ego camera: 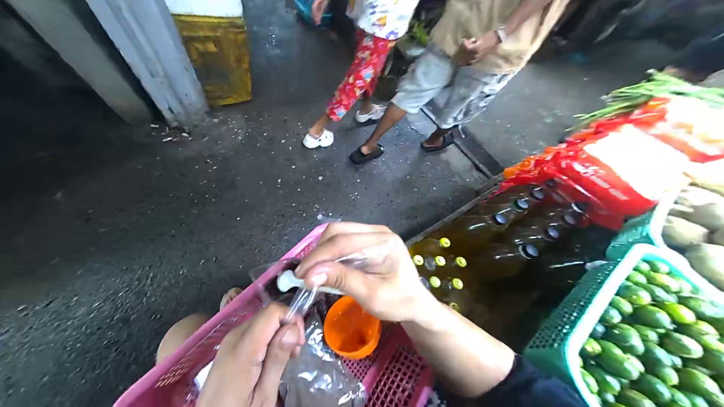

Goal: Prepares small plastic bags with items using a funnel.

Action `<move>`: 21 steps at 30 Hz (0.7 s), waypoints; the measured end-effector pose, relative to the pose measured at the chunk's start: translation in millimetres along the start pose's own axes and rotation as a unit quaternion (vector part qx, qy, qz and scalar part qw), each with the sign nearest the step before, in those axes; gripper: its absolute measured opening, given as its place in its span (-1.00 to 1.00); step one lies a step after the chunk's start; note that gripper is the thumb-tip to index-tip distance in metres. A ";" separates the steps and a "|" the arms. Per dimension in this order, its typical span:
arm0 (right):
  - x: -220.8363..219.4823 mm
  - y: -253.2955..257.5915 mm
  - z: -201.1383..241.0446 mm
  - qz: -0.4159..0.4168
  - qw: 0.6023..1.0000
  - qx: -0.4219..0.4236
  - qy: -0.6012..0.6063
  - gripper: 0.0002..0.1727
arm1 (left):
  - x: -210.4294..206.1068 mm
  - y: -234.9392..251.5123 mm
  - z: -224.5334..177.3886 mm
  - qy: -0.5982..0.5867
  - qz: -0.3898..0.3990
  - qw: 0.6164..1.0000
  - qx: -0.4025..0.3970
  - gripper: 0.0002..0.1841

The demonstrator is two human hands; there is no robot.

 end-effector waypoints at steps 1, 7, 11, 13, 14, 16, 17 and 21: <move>0.1 -0.7 -2.5 -0.001 1.000 -0.004 -0.004 -0.81 | -0.5 0.0 2.8 0.006 -0.006 1.000 0.002 -0.52; 2.7 -2.6 -12.1 -0.003 0.999 -0.048 0.001 -0.89 | 0.4 -3.8 9.9 -0.164 0.020 0.985 0.042 -0.37; 4.6 -3.3 -17.6 -0.024 0.997 -0.062 -0.029 -0.90 | -9.3 -5.3 8.6 -0.409 0.091 0.902 0.108 -0.17; 5.3 -4.5 -20.1 -0.037 0.995 -0.075 -0.050 -0.90 | -12.1 -5.2 7.7 -0.429 0.098 0.891 0.115 -0.15; 5.6 -5.2 -20.5 -0.041 0.994 -0.082 -0.059 -0.91 | -13.6 -5.6 7.6 -0.425 0.098 0.892 0.120 -0.15; 6.7 -6.5 -20.8 -0.042 0.992 -0.091 -0.077 -0.91 | -16.3 -6.7 8.4 -0.415 0.098 0.895 0.131 -0.18; 7.2 -7.0 -20.9 -0.041 0.991 -0.093 -0.084 -0.91 | -17.3 -7.2 8.9 -0.410 0.097 0.897 0.135 -0.20; 8.8 -7.6 -22.1 -0.039 0.988 -0.103 -0.105 -0.90 | -18.9 -8.9 10.1 -0.392 0.096 0.903 0.146 -0.42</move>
Point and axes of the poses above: each hand's wrist, its own y-axis towards the middle knuckle, its own x-axis out of the back of the hand, z = x × y, the point moved 5 cm from there along y, towards the middle knuckle, and after that the axes turned 6 degrees about y, right-handed, at the moved point
